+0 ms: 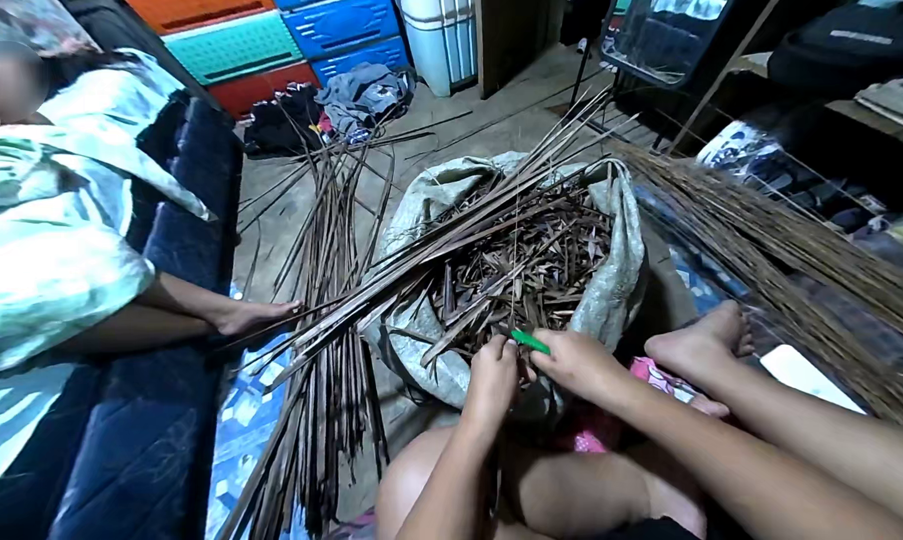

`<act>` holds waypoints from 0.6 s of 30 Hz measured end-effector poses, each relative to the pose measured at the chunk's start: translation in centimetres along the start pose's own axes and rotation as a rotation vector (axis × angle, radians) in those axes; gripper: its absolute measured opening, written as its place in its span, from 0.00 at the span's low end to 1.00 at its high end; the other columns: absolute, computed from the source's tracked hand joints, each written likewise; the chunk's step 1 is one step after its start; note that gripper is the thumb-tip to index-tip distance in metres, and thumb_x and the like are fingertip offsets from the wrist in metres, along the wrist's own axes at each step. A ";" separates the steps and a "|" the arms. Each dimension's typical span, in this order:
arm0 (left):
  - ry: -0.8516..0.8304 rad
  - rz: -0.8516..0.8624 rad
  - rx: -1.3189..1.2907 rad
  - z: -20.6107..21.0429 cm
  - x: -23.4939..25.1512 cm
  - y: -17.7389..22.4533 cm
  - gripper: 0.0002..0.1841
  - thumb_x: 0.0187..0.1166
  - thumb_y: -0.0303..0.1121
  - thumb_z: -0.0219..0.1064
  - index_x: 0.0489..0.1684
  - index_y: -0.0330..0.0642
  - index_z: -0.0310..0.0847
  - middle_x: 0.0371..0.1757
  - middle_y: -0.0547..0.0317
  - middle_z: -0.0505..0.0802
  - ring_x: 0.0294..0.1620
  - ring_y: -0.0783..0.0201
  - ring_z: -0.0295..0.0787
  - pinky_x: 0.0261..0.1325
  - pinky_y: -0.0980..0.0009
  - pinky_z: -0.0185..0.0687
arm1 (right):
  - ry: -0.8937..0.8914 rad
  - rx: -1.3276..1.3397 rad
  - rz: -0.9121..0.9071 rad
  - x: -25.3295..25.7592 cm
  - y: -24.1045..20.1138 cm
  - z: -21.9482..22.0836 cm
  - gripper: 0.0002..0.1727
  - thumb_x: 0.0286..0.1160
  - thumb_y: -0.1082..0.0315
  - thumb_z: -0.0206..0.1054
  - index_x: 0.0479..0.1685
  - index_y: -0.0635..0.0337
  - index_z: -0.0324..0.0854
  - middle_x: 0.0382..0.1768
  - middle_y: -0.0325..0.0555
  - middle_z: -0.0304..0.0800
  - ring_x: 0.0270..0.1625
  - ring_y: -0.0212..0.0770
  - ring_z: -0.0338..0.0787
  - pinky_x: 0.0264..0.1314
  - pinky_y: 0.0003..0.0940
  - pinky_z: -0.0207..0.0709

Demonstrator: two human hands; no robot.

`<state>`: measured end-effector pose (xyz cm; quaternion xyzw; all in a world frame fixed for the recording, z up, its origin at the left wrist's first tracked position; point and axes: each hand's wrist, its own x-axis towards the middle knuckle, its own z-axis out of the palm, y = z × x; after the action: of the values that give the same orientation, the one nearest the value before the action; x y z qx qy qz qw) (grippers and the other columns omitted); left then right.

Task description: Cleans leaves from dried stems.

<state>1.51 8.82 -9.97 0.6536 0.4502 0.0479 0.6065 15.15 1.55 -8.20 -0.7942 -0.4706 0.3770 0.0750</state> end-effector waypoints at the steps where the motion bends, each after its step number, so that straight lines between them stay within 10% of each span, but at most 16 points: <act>1: -0.016 0.005 -0.104 0.0 -0.2 0.0 0.18 0.96 0.33 0.44 0.56 0.32 0.79 0.22 0.59 0.90 0.09 0.74 0.71 0.14 0.77 0.67 | 0.015 -0.014 -0.011 -0.1 0.2 0.4 0.19 0.90 0.58 0.54 0.57 0.65 0.82 0.46 0.62 0.90 0.54 0.62 0.90 0.57 0.64 0.78; 8: -0.151 0.020 -0.578 0.0 -1.0 0.1 0.22 0.95 0.30 0.38 0.73 0.28 0.74 0.16 0.55 0.89 0.03 0.80 0.63 0.07 0.83 0.57 | 0.187 0.003 0.187 3.9 3.3 -1.9 0.21 0.93 0.57 0.50 0.63 0.65 0.80 0.56 0.66 0.89 0.64 0.65 0.89 0.64 0.66 0.77; 18: -0.233 0.032 -0.478 0.2 -0.8 0.2 0.20 0.95 0.31 0.45 0.74 0.29 0.75 0.20 0.54 0.90 0.05 0.77 0.70 0.09 0.81 0.66 | 0.209 0.719 -0.089 4.3 1.4 -2.1 0.14 0.93 0.62 0.55 0.55 0.64 0.80 0.27 0.36 0.73 0.24 0.26 0.71 0.30 0.24 0.68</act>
<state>1.25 8.16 -9.44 0.5000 0.3428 0.0870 0.7905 18.71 4.74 -9.73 -0.7301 -0.3322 0.4313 0.4129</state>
